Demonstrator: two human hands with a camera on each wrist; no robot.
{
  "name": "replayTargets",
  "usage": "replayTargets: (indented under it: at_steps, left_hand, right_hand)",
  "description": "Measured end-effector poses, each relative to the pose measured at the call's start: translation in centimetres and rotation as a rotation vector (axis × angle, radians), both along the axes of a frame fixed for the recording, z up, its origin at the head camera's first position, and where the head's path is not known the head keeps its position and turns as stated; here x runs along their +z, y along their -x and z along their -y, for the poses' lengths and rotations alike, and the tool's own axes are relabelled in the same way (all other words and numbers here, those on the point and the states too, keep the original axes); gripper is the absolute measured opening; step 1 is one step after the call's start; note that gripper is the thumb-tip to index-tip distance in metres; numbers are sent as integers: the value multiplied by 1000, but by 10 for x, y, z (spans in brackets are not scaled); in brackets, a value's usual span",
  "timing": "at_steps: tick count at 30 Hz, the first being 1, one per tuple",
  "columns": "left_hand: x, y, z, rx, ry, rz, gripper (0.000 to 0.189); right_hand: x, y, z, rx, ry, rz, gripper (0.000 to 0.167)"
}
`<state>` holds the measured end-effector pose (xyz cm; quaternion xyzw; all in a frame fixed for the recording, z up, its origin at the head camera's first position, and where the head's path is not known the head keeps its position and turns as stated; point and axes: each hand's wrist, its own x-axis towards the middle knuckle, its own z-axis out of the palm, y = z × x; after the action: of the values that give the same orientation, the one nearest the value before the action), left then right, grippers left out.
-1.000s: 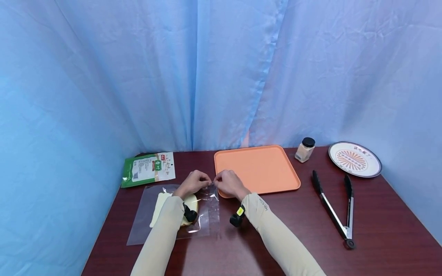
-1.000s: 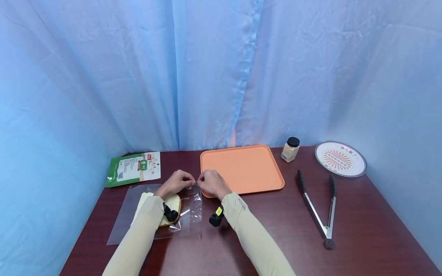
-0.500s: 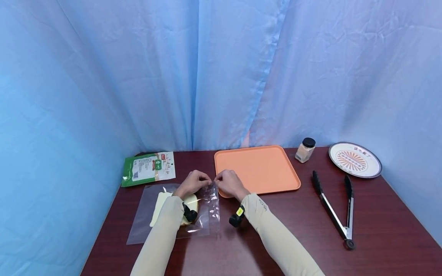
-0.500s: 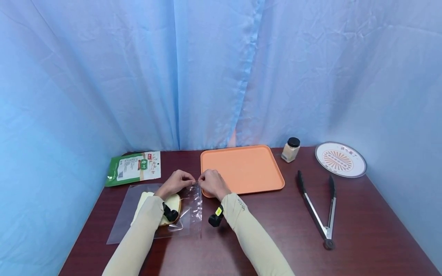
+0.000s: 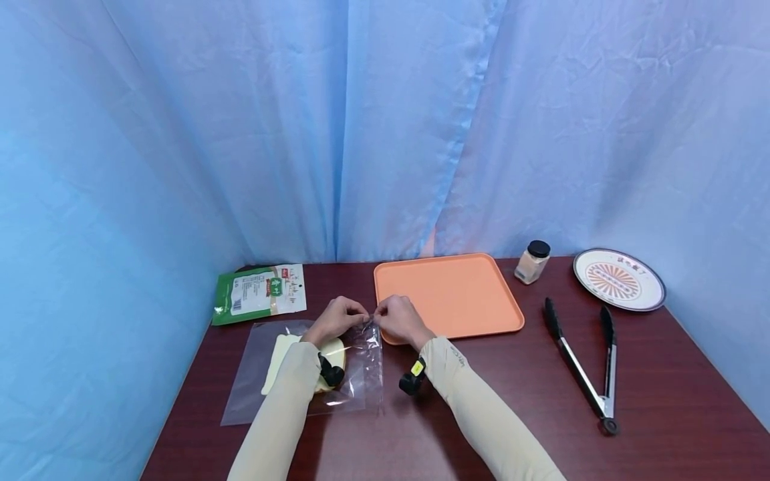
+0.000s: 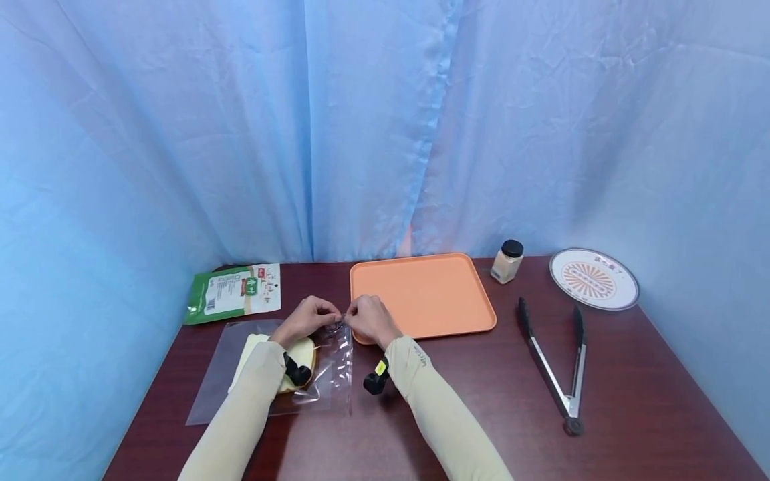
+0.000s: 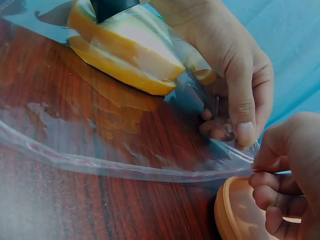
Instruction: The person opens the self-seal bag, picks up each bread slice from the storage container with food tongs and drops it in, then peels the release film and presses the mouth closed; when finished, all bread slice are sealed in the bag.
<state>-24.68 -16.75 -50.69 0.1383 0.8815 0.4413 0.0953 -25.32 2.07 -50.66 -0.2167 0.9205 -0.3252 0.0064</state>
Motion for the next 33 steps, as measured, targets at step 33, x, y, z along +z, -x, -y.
replayTargets:
  at_steps: [33]
  left_hand:
    - [-3, 1, 1, 29, -11, 6, 11]
  right_hand:
    - [2, 2, 3, 34, -24, -19, 18]
